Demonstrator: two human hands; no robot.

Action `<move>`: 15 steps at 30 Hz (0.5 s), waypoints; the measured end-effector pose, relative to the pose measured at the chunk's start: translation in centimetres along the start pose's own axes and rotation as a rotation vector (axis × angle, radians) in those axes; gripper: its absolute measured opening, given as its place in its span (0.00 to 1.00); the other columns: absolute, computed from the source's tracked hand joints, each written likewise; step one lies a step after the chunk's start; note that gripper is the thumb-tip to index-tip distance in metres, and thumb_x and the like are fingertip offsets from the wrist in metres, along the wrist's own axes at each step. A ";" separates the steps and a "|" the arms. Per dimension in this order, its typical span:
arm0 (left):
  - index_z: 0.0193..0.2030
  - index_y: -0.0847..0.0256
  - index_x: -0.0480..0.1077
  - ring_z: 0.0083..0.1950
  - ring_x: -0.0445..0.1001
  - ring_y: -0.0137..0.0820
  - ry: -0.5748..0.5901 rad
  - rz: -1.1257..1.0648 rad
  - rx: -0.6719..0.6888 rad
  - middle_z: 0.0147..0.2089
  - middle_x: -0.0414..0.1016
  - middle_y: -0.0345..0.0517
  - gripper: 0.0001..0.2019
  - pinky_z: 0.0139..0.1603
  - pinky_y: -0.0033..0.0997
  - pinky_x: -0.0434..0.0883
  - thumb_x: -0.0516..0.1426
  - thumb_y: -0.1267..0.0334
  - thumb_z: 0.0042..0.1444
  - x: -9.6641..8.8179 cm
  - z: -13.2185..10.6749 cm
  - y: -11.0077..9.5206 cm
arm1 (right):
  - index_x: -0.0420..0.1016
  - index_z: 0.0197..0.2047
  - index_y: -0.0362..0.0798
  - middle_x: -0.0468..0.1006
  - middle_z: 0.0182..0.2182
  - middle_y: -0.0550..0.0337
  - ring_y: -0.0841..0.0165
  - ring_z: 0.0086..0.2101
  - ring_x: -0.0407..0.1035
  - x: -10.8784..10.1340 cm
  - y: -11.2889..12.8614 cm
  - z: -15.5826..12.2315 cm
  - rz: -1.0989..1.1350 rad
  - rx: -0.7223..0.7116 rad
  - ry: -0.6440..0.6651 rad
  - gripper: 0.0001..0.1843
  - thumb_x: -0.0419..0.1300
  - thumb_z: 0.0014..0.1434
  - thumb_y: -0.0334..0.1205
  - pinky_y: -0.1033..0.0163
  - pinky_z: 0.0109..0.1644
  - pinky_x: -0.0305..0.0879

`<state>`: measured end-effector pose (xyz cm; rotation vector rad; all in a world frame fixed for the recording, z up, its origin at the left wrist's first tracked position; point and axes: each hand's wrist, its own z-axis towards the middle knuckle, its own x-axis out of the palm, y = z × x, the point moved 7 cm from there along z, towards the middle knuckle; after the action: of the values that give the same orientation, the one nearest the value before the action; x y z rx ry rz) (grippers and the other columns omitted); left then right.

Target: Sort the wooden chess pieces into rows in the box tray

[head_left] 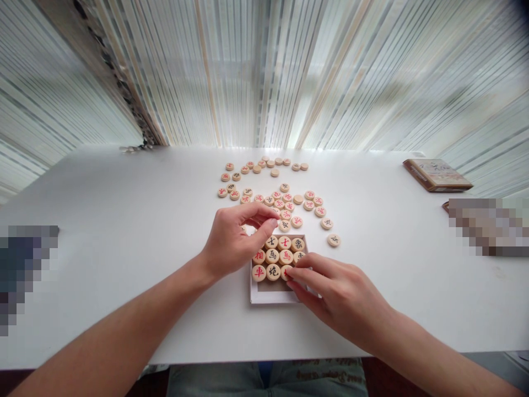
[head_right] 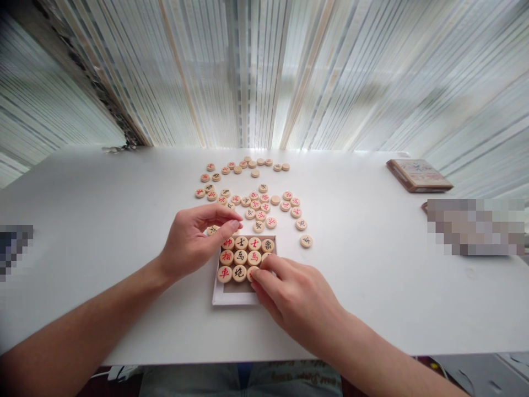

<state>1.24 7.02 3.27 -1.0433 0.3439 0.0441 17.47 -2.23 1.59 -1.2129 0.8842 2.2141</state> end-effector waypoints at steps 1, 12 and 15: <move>0.39 0.62 0.83 0.38 0.86 0.30 0.001 -0.001 0.002 0.36 0.88 0.43 0.03 0.42 0.27 0.84 0.65 0.71 0.61 0.0 0.0 0.0 | 0.82 0.47 0.46 0.83 0.38 0.54 0.66 0.31 0.78 0.0 -0.1 0.0 0.001 0.002 -0.002 0.10 0.58 0.75 0.33 0.63 0.33 0.68; 0.39 0.62 0.83 0.38 0.86 0.31 0.007 -0.011 -0.011 0.36 0.87 0.43 0.03 0.42 0.27 0.83 0.65 0.70 0.61 0.0 0.1 0.0 | 0.82 0.47 0.47 0.83 0.37 0.55 0.67 0.30 0.76 -0.7 -0.2 0.0 0.001 0.009 -0.005 0.10 0.58 0.75 0.34 0.64 0.33 0.68; 0.39 0.62 0.83 0.38 0.86 0.31 0.006 -0.013 -0.017 0.36 0.87 0.43 0.03 0.42 0.27 0.83 0.65 0.70 0.61 0.0 0.1 0.0 | 0.82 0.47 0.48 0.83 0.38 0.54 0.68 0.31 0.77 -1.3 -0.4 0.2 0.012 0.009 -0.007 0.09 0.58 0.75 0.35 0.65 0.35 0.70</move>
<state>1.28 7.04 3.30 -1.0621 0.3427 0.0322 18.27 -1.98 2.68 -1.1978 0.8997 2.2197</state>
